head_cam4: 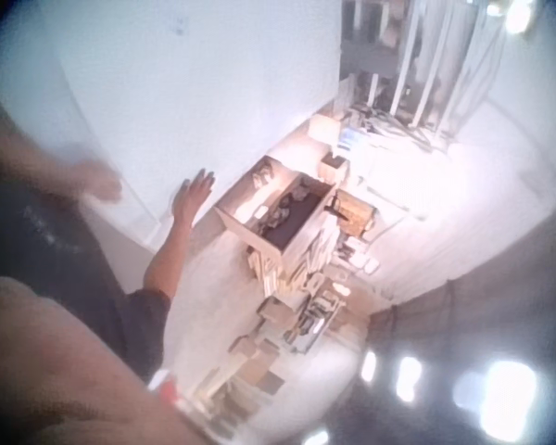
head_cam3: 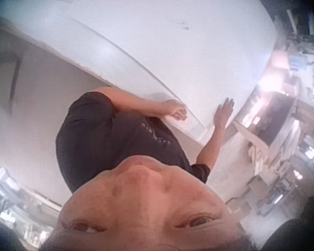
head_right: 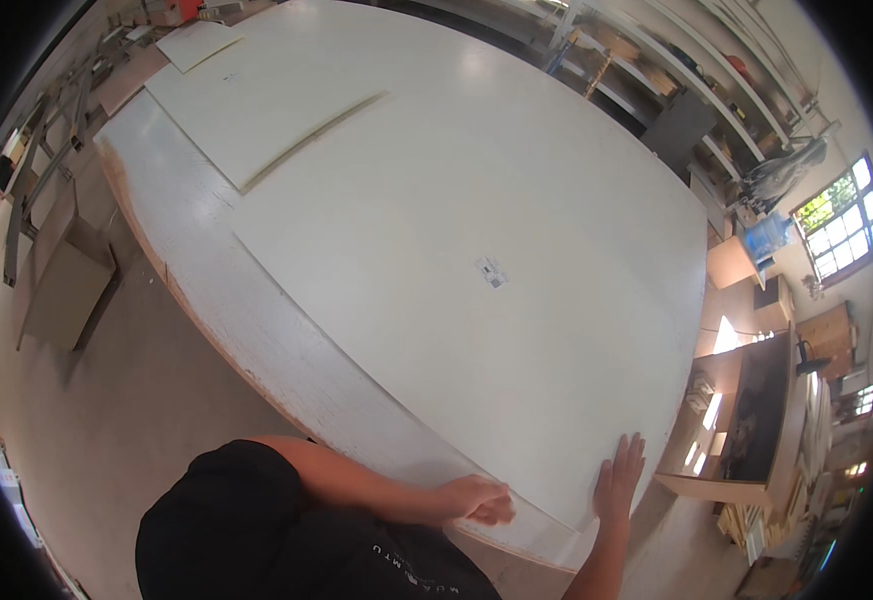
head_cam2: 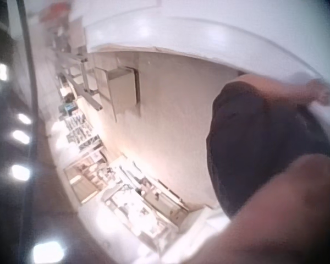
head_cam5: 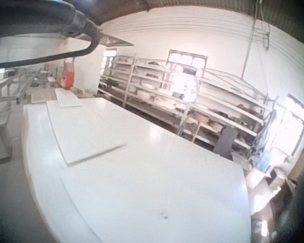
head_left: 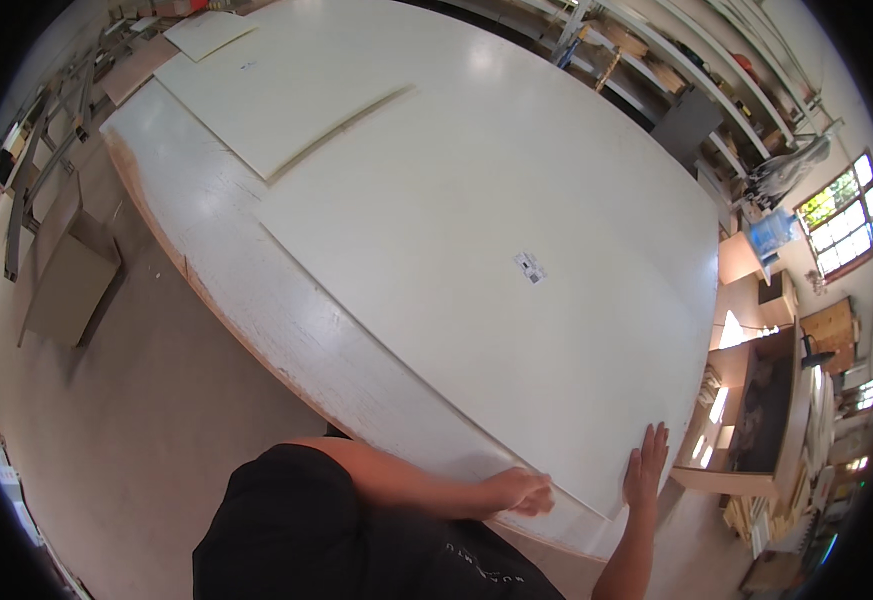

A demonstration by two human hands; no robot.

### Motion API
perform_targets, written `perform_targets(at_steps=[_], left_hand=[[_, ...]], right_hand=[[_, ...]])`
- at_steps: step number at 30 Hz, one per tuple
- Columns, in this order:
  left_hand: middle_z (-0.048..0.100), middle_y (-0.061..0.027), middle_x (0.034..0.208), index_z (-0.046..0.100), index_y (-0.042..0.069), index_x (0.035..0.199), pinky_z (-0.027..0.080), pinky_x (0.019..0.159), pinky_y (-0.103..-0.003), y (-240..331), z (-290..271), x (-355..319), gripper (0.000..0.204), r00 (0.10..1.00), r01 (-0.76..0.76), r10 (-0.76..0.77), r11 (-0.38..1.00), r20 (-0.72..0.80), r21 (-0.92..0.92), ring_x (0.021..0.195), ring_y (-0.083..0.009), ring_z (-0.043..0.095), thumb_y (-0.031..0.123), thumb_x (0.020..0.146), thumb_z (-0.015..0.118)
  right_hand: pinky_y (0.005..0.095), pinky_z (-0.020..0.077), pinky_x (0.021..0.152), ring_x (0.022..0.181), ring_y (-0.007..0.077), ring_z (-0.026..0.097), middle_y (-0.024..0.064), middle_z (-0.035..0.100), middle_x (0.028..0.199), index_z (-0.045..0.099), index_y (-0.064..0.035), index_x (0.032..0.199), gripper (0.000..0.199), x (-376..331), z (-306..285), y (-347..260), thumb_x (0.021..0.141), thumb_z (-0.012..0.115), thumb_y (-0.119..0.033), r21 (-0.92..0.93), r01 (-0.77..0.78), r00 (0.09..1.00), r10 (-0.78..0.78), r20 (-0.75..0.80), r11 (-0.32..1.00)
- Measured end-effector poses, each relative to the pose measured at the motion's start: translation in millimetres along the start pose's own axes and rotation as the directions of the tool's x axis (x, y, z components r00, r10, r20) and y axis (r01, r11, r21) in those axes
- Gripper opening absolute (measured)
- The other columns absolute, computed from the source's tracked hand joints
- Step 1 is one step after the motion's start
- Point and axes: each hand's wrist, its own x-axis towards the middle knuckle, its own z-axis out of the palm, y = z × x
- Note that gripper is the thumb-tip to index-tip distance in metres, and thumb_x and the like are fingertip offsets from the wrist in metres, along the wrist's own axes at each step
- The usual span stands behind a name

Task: The person repeatedly picks up white rectangular panels from a workbench and places them onto a growing stack on the floor. The person handles the panels one at a time, using both hands to lift and align each piece before adding it to the pile.

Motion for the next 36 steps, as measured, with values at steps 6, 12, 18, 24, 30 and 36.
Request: perform_targets(at_steps=[6, 12, 18, 24, 30, 36], left_hand=[[0.071, -0.0103, 0.092, 0.068, 0.004, 0.098, 0.054, 0.080, -0.033, 25, -27, -43, 0.015, 0.777, -0.207, 0.625, 0.368, -0.076, 0.906, 0.088, -0.0173, 0.069, 0.016, 0.095, 0.059], [0.070, -0.0122, 0.086, 0.067, 0.001, 0.094, 0.054, 0.070, -0.031, 22, -59, -98, 0.011, 0.317, -0.277, 0.917, 0.334, -0.242, 0.901, 0.076, -0.0231, 0.069, 0.009, 0.092, 0.060], [0.070, -0.0123, 0.085, 0.068, 0.001, 0.092, 0.054, 0.069, -0.030, -13, -51, -116, 0.010, 0.153, -0.052, 0.953, 0.272, -0.261, 0.961, 0.076, -0.0242, 0.070, 0.009, 0.091, 0.061], [0.070, -0.0094, 0.083, 0.067, 0.000, 0.093, 0.054, 0.066, -0.030, -64, -41, -143, 0.012, 0.059, -0.098, 0.811, 0.585, -0.582, 0.805, 0.072, -0.0179, 0.068, 0.011, 0.092, 0.060], [0.068, -0.0099, 0.091, 0.061, 0.001, 0.107, 0.054, 0.070, -0.033, -87, -50, -166, 0.027, 0.109, -0.472, 0.398, 0.827, -0.911, 0.305, 0.079, -0.0209, 0.067, 0.026, 0.099, 0.054], [0.054, -0.0143, 0.133, 0.047, 0.005, 0.136, 0.044, 0.100, -0.050, -65, -54, -167, 0.053, 0.660, -0.642, 0.474, 0.759, -0.582, -0.110, 0.120, -0.0291, 0.054, 0.043, 0.099, 0.052]], right_hand=[[0.0523, 0.0146, 0.120, 0.148, 0.0375, 0.017, 0.0200, 0.023, 0.159, 0.032, -0.0018, 0.150, 0.057, 4, -8, 52, 0.097, 0.044, -0.019, -0.017, 0.052, 0.997, -0.053, -0.052, 0.998], [0.0517, 0.0191, 0.119, 0.140, 0.0298, 0.037, 0.0136, 0.045, 0.147, 0.040, -0.0042, 0.145, 0.050, 122, -33, 84, 0.097, 0.046, -0.019, -0.146, 0.085, 0.984, -0.106, -0.146, 0.986], [0.0485, 0.0338, 0.110, 0.130, 0.0344, 0.048, 0.0160, 0.055, 0.137, 0.050, -0.0058, 0.139, 0.049, 359, -11, 59, 0.103, 0.035, -0.036, 0.093, 0.068, 0.942, -0.034, -0.335, 0.993], [0.0445, 0.0440, 0.100, 0.118, 0.0357, 0.057, 0.0192, 0.062, 0.125, 0.062, -0.0052, 0.124, 0.048, 391, -21, -39, 0.099, 0.043, -0.042, 0.177, 0.188, 0.945, -0.129, -0.300, 0.966], [0.0465, 0.0479, 0.093, 0.106, 0.0370, 0.062, 0.0182, 0.067, 0.113, 0.063, -0.0068, 0.123, 0.047, 338, -17, -88, 0.099, 0.044, -0.043, 0.115, 0.083, 0.958, -0.048, -0.284, 0.990], [0.0464, 0.0426, 0.098, 0.116, 0.0323, 0.054, 0.0164, 0.062, 0.115, 0.065, -0.0016, 0.116, 0.053, 262, -7, -99, 0.097, 0.047, -0.047, 0.137, 0.005, 0.969, 0.029, -0.245, 0.991]])
